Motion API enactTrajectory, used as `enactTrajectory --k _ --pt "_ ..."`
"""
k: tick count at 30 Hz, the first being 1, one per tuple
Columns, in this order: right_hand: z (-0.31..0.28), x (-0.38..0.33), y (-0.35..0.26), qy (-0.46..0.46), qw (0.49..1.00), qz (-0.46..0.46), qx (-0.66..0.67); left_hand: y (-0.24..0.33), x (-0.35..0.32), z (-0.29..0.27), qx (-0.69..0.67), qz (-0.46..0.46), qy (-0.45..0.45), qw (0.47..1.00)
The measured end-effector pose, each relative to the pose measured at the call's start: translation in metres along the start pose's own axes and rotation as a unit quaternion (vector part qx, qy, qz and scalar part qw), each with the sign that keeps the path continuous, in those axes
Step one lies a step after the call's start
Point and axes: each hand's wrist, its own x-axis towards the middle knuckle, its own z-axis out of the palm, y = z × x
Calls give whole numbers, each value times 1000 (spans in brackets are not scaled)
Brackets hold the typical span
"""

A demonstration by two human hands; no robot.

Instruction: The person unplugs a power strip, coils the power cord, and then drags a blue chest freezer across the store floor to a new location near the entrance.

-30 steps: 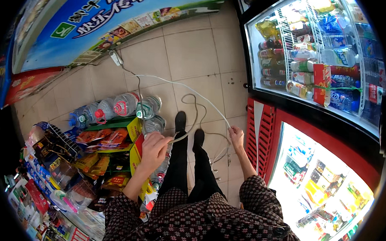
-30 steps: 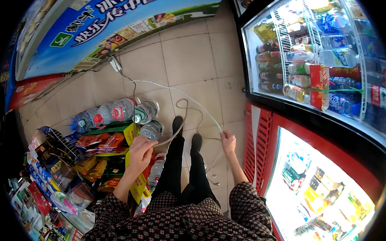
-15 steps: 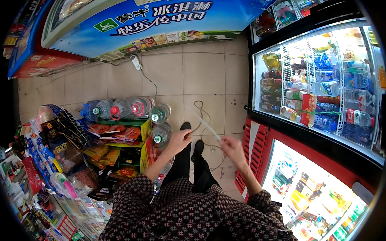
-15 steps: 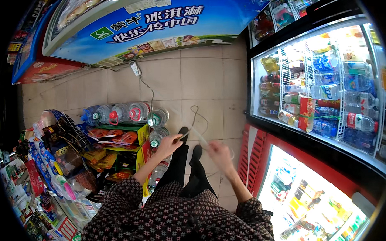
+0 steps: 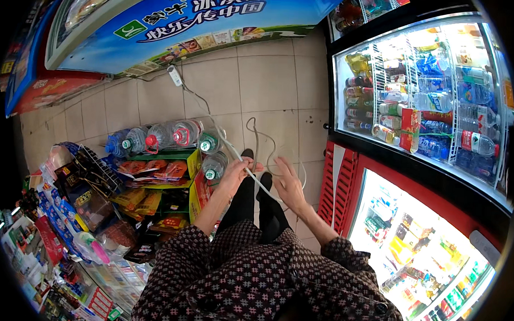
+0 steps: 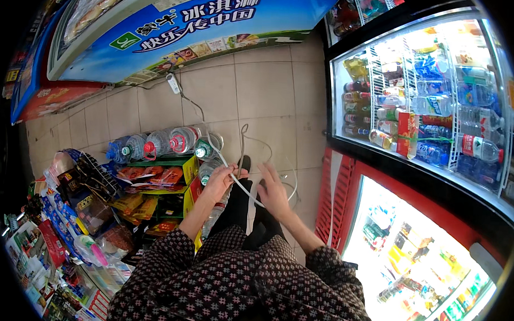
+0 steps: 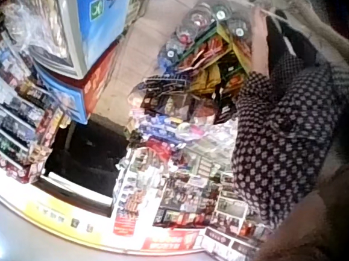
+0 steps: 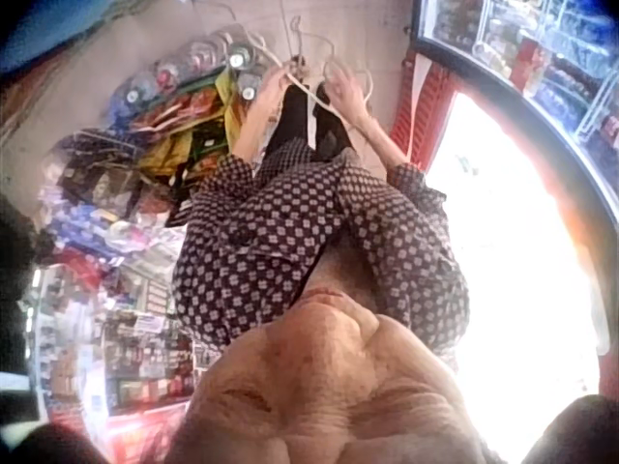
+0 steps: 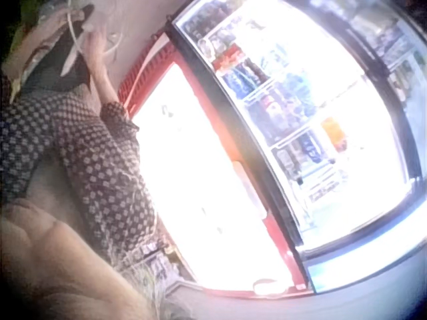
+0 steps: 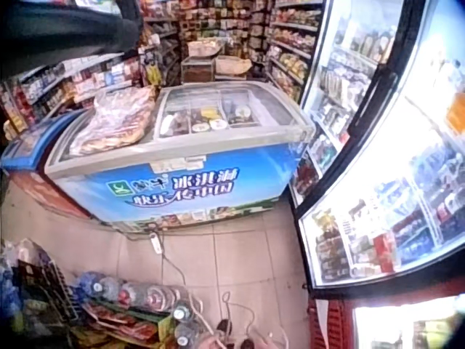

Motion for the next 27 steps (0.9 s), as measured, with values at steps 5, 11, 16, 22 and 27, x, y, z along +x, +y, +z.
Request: enactTrajectory --k 5,11,16,22,27 --pt "3 66 -13 -89 894 -315 -307 -1 4 -18 140 -18 64 988" --pt "-9 80 12 -231 929 -166 -236 12 -26 -18 143 127 102 976" --pt "-74 90 -12 -14 999 -23 -34 26 -52 -28 -28 95 131 986" --pt "-152 94 -104 103 992 -55 49 17 -74 -24 -88 45 104 990" --pt "-170 94 -123 -95 995 12 30 47 -88 11 -122 52 38 990"
